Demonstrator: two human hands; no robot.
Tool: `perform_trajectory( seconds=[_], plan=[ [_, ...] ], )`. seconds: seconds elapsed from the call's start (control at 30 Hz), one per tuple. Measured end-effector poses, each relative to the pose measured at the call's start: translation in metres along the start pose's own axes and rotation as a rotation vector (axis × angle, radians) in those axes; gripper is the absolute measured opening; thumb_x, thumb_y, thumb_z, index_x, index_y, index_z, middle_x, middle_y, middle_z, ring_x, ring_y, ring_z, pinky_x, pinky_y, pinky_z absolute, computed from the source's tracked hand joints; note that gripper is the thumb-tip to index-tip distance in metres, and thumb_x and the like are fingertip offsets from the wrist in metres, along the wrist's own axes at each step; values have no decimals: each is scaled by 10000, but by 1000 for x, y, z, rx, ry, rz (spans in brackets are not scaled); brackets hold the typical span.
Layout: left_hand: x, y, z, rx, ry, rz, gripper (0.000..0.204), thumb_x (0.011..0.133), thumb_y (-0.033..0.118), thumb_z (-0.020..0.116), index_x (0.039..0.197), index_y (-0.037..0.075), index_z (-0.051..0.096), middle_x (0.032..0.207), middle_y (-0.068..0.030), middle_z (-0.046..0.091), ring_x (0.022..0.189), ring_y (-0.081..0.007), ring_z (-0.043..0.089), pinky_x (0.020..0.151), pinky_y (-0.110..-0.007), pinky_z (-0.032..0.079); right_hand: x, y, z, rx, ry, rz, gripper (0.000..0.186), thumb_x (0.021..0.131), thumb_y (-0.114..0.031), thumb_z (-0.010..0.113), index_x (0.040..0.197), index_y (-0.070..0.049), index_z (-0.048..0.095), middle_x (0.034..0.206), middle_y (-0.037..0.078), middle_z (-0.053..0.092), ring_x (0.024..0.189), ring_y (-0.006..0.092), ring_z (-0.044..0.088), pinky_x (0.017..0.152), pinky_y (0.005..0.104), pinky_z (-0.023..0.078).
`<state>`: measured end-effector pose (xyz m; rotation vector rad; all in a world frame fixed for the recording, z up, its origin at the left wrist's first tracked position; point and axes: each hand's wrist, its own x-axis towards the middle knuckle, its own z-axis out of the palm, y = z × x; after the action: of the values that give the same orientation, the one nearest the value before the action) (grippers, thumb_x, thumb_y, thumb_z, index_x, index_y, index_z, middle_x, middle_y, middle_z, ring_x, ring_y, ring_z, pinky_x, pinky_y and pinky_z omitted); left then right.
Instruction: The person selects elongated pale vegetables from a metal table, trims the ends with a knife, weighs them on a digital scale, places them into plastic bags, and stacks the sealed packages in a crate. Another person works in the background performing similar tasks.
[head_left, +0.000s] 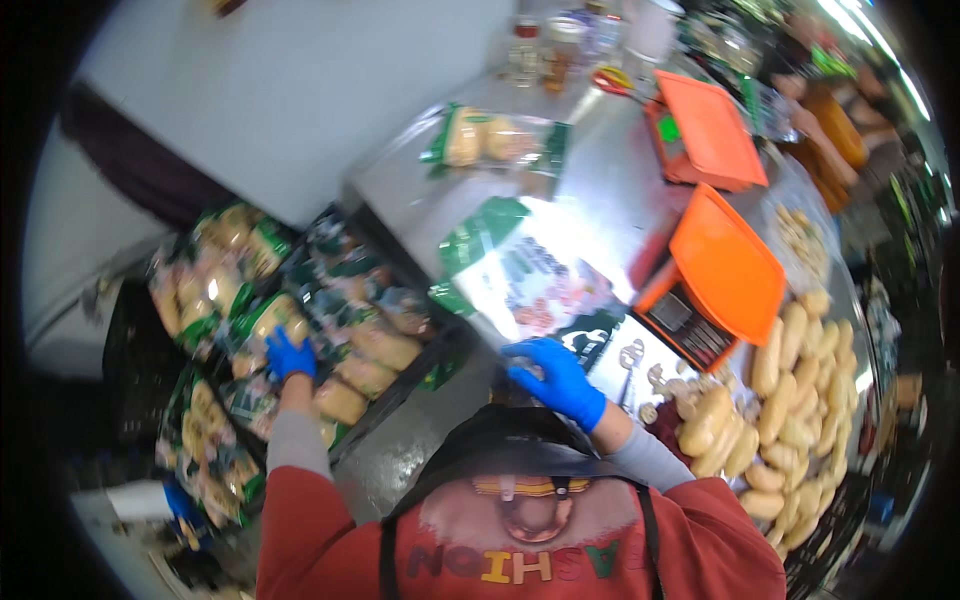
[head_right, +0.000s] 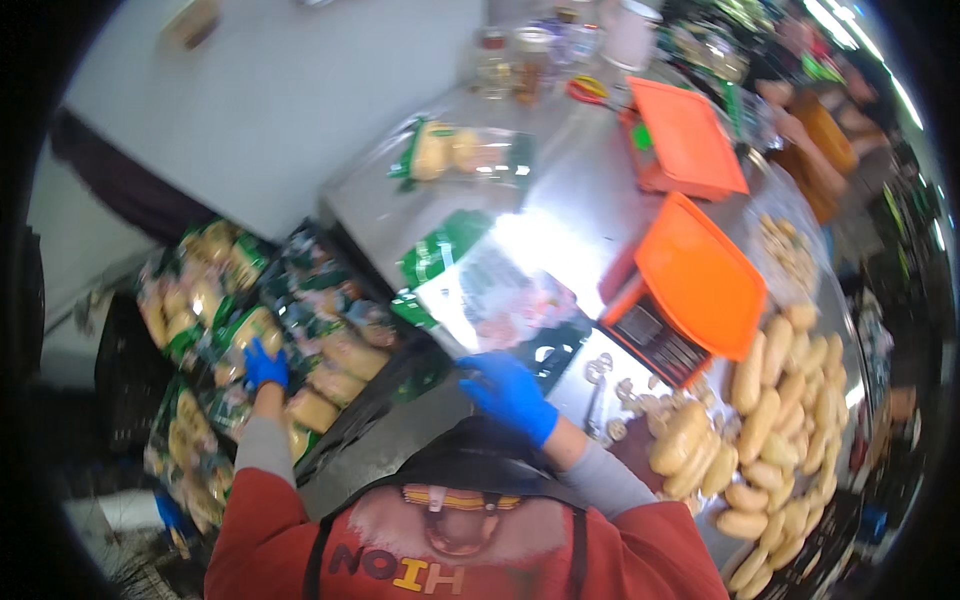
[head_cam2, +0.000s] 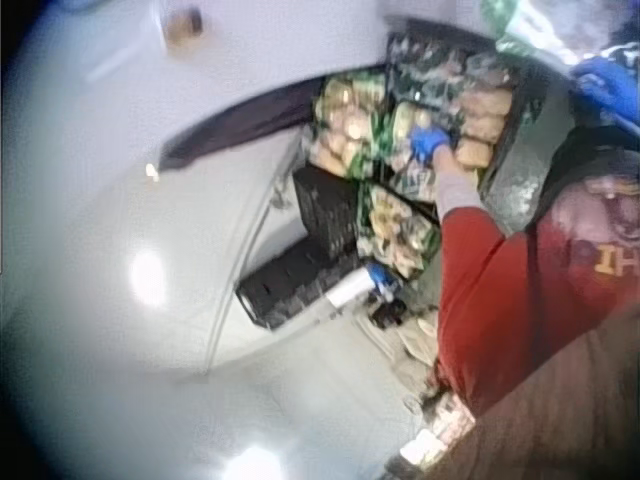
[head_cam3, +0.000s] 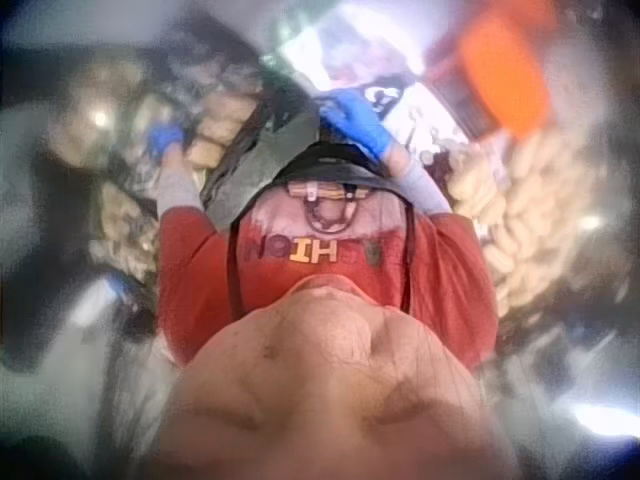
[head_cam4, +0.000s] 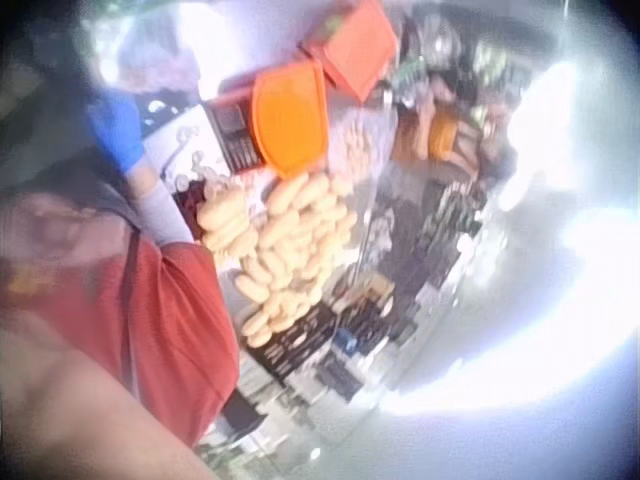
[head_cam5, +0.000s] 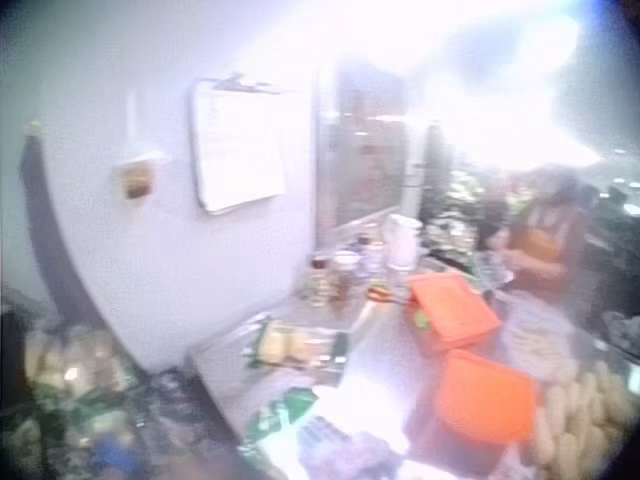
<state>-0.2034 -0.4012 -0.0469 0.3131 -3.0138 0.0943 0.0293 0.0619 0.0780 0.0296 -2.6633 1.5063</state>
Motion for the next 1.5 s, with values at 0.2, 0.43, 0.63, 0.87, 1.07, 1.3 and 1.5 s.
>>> perform_trajectory(
  seconds=[0.2, 0.43, 0.63, 0.87, 1.07, 1.3, 1.5],
  plan=[
    [52, -16, 0, 221, -331, -3, 780, 781, 460, 592, 1409, 131, 266, 1407, -271, 255, 1259, -424, 328, 1037, -481, 289, -58, 14, -27, 15, 186, 43, 304, 818, -228, 614, 1092, -96, 607, 960, 136, 608, 920, 311, 568, 800, 382, 449],
    [-77, 241, -100, -1003, 94, 755, 297, 787, 47, 615, 1073, -14, 562, 1074, -137, 572, 986, -249, 537, 878, -351, 420, -178, 17, -94, -10, 491, 343, 294, 815, -206, 609, 1090, -99, 613, 1014, 117, 617, 923, 296, 576, 805, 365, 451],
    [-228, 369, -63, -951, -301, 957, 394, 674, 193, 775, 970, 18, 582, 937, -103, 566, 847, -254, 541, 780, -349, 444, -304, 38, -145, -173, 957, 532, 241, 815, -172, 633, 1026, -58, 634, 984, 123, 646, 923, 262, 611, 816, 338, 467],
    [-233, 367, -16, -1069, -290, 952, 155, 738, 84, 679, 838, 13, 584, 876, -89, 557, 811, -216, 543, 762, -319, 443, -452, 70, -211, -211, 1238, 694, 246, 812, -174, 641, 1009, -27, 636, 957, 125, 650, 857, 215, 624, 758, 321, 478],
    [-227, 374, -34, -939, -416, 846, 93, 818, 78, 588, 759, 8, 575, 766, -54, 534, 702, -170, 511, 710, -294, 432, -528, 144, -302, -485, 1355, 681, 338, 812, -200, 643, 1093, -18, 593, 1039, 149, 631, 987, 267, 594, 875, 335, 448],
    [-194, 357, 10, -1014, -433, 761, 124, 844, 106, 577, 783, -1, 589, 747, -23, 538, 677, -114, 481, 659, -274, 419, -524, 228, -429, -953, 1301, 787, 609, 697, -217, 719, 1225, -17, 491, 1156, 202, 552, 1093, 337, 517, 940, 382, 409],
    [-225, 366, -33, -966, -430, 681, 103, 848, 95, 574, 824, -2, 599, 791, -28, 543, 693, -112, 488, 645, -257, 419, -506, 270, -475, -1092, 1149, 1041, 813, 676, -207, 745, 1364, -102, 325, 1267, 200, 472, 1169, 341, 456, 982, 393, 383]
  ],
)
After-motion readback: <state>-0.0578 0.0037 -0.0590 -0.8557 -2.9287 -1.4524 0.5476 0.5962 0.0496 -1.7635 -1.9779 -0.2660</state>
